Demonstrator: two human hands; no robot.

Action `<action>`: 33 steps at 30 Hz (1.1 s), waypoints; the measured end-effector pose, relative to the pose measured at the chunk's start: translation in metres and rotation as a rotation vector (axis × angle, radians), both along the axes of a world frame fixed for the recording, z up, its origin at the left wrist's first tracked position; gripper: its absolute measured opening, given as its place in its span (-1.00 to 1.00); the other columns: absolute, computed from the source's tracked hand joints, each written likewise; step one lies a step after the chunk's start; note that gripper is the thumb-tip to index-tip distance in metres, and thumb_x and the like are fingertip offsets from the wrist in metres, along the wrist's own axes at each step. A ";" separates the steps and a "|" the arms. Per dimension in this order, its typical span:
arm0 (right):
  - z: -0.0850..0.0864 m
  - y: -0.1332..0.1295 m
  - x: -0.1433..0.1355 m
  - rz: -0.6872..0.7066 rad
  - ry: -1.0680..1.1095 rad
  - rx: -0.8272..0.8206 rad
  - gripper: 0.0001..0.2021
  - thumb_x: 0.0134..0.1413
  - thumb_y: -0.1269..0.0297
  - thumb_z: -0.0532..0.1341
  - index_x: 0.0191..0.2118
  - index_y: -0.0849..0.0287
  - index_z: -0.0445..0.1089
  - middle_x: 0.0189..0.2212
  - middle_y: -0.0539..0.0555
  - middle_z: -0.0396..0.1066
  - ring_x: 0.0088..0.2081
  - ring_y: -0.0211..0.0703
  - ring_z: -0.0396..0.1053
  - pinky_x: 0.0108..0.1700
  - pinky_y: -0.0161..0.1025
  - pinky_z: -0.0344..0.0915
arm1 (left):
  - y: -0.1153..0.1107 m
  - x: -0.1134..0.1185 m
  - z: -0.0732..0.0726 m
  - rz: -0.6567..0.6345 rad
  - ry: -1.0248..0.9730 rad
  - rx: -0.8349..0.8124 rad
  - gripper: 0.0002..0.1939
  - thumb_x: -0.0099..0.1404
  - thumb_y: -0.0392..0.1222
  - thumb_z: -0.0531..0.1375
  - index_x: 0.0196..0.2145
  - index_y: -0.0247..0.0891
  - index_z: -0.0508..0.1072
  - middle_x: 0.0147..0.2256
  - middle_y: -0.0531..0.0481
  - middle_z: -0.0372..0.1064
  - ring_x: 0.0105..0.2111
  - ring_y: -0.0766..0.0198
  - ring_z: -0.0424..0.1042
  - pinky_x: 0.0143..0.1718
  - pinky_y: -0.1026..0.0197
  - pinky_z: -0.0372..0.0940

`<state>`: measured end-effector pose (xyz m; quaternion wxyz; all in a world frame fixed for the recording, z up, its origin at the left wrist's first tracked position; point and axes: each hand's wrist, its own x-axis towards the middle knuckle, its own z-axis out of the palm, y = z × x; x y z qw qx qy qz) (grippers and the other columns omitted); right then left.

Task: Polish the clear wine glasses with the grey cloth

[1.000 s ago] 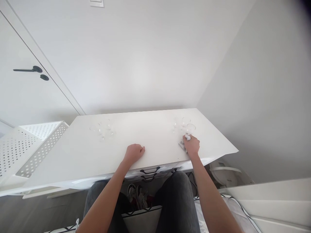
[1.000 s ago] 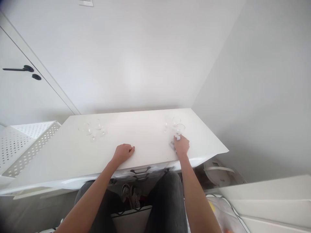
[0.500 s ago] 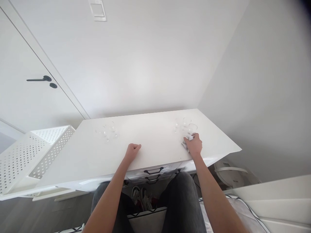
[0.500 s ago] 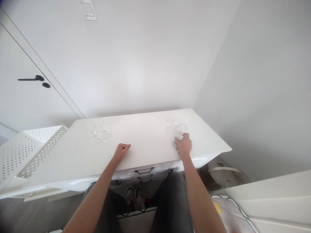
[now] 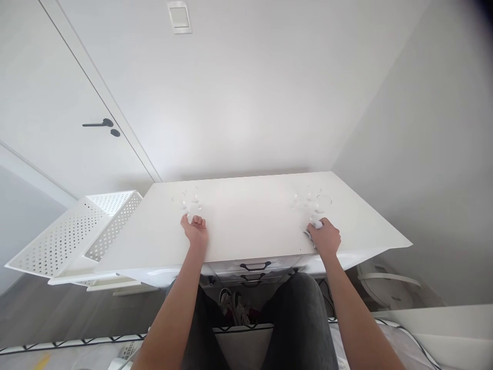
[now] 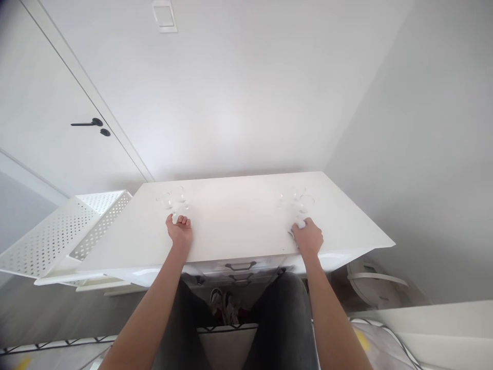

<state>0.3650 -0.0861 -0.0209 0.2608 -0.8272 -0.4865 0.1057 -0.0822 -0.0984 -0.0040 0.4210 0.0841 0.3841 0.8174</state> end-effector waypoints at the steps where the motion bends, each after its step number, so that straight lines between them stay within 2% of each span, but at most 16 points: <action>1: 0.000 0.000 0.000 0.001 -0.002 0.003 -0.74 0.06 0.03 0.22 -0.24 0.10 0.40 -0.42 0.12 0.47 -0.40 -0.04 0.35 -0.38 -0.21 0.14 | 0.004 -0.005 0.002 0.022 -0.040 -0.007 -0.72 0.39 0.08 0.12 -0.24 -0.16 0.16 -0.47 0.16 0.09 -0.57 0.42 0.12 -0.54 0.33 0.10; 4: 0.000 -0.001 0.000 0.013 -0.006 0.006 -0.77 0.07 0.05 0.21 -0.27 0.09 0.38 -0.44 0.09 0.46 -0.43 -0.07 0.32 -0.40 -0.22 0.11 | 0.015 -0.020 0.006 0.056 -0.137 -0.026 -0.71 0.45 0.09 0.05 -0.08 -0.18 0.20 -0.37 0.04 0.26 -0.57 0.42 0.17 -0.55 0.33 0.11; 7: 0.001 -0.001 0.001 0.020 -0.005 0.008 -0.79 0.08 0.07 0.20 -0.27 0.08 0.37 -0.44 0.07 0.45 -0.44 -0.09 0.28 -0.41 -0.23 0.08 | 0.020 -0.031 0.007 0.032 -0.157 0.007 -0.68 0.53 0.10 -0.10 0.04 -0.11 0.21 -0.30 -0.03 0.33 -0.57 0.41 0.20 -0.57 0.34 0.10; 9: 0.001 -0.002 0.001 0.019 -0.011 0.007 -0.80 0.08 0.08 0.19 -0.27 0.08 0.36 -0.45 0.07 0.44 -0.45 -0.10 0.27 -0.41 -0.23 0.07 | 0.020 -0.034 0.006 -0.012 -0.169 0.047 -0.61 0.55 0.12 -0.17 0.01 -0.14 0.27 -0.31 -0.06 0.33 -0.57 0.40 0.22 -0.58 0.35 0.09; 12: 0.002 -0.003 0.000 0.024 -0.012 0.010 -0.82 0.07 0.11 0.19 -0.27 0.08 0.36 -0.45 0.07 0.43 -0.44 -0.09 0.27 -0.41 -0.23 0.06 | 0.014 -0.034 0.003 -0.046 -0.163 0.091 -0.56 0.55 0.11 -0.16 -0.10 -0.22 0.36 -0.34 -0.06 0.32 -0.56 0.41 0.23 -0.59 0.36 0.09; 17: 0.001 -0.002 -0.001 0.027 0.010 0.034 -0.84 0.06 0.13 0.19 -0.28 0.07 0.36 -0.47 0.06 0.41 -0.43 -0.10 0.26 -0.40 -0.23 0.07 | -0.006 -0.023 -0.003 0.000 -0.103 0.067 -0.67 0.50 0.04 -0.03 -0.18 -0.25 0.38 -0.40 -0.01 0.32 -0.58 0.43 0.23 -0.59 0.35 0.09; 20: 0.005 -0.006 -0.001 0.018 0.065 0.057 -0.86 0.01 0.15 0.22 -0.34 0.07 0.32 -0.50 0.04 0.36 -0.43 -0.10 0.25 -0.36 -0.22 0.11 | -0.016 -0.014 -0.004 -0.018 -0.020 0.033 -0.69 0.46 0.06 0.04 -0.20 -0.25 0.36 -0.42 -0.01 0.37 -0.60 0.41 0.26 -0.56 0.33 0.14; 23: 0.012 -0.019 -0.007 0.119 0.384 0.299 -0.83 0.00 0.15 0.25 -0.39 0.08 0.26 -0.48 0.02 0.32 -0.41 -0.13 0.26 -0.32 -0.22 0.20 | -0.021 -0.007 -0.003 -0.094 0.115 0.047 -0.66 0.42 0.11 0.11 -0.22 -0.26 0.36 -0.44 -0.01 0.40 -0.62 0.41 0.28 -0.58 0.32 0.14; 25: 0.017 -0.029 -0.019 0.254 0.767 0.521 -0.77 0.05 0.07 0.24 -0.38 0.07 0.24 -0.45 0.01 0.32 -0.40 -0.15 0.29 -0.30 -0.23 0.26 | -0.022 0.000 -0.001 -0.179 0.210 0.080 -0.60 0.41 0.17 0.12 -0.19 -0.28 0.38 -0.44 -0.02 0.42 -0.64 0.40 0.28 -0.62 0.32 0.13; 26: 0.019 -0.033 -0.029 0.321 0.977 0.577 -0.75 0.10 0.01 0.21 -0.37 0.07 0.24 -0.45 0.01 0.33 -0.40 -0.14 0.31 -0.28 -0.21 0.29 | -0.021 0.005 0.000 -0.227 0.252 0.091 -0.56 0.41 0.20 0.12 -0.17 -0.28 0.38 -0.42 -0.03 0.43 -0.64 0.40 0.30 -0.64 0.32 0.13; 28: 0.020 -0.035 -0.056 0.467 1.283 0.543 -0.69 0.12 -0.07 0.19 -0.35 0.09 0.34 -0.32 0.07 0.43 -0.31 -0.10 0.40 -0.22 -0.19 0.35 | -0.017 0.020 0.001 -0.329 0.328 0.104 -0.52 0.40 0.24 0.13 -0.09 -0.28 0.38 -0.31 -0.08 0.47 -0.55 0.33 0.43 -0.64 0.32 0.19; 30: 0.020 -0.028 -0.089 0.485 1.416 0.441 -0.64 0.14 -0.11 0.21 -0.28 0.11 0.45 -0.14 0.10 0.48 -0.27 -0.12 0.42 -0.22 -0.21 0.37 | -0.011 0.041 0.002 -0.418 0.389 0.128 -0.52 0.40 0.24 0.12 0.01 -0.22 0.34 -0.22 -0.08 0.47 -0.40 0.22 0.55 -0.57 0.28 0.34; 31: 0.020 -0.022 -0.106 0.479 1.442 0.382 -0.64 0.13 -0.11 0.26 -0.28 0.12 0.48 -0.17 0.09 0.49 -0.29 -0.14 0.41 -0.25 -0.23 0.37 | -0.008 0.053 0.002 -0.453 0.434 0.152 -0.51 0.41 0.23 0.13 0.05 -0.20 0.31 -0.18 -0.10 0.47 -0.34 0.17 0.58 -0.50 0.21 0.43; 33: 0.018 -0.005 -0.139 0.444 1.520 0.258 -0.57 0.12 -0.21 0.27 -0.28 0.12 0.51 -0.30 0.06 0.49 -0.35 -0.15 0.40 -0.29 -0.23 0.37 | -0.001 0.075 0.003 -0.508 0.542 0.162 -0.50 0.41 0.24 0.13 0.08 -0.18 0.28 -0.12 -0.13 0.46 -0.29 0.12 0.60 -0.46 0.15 0.49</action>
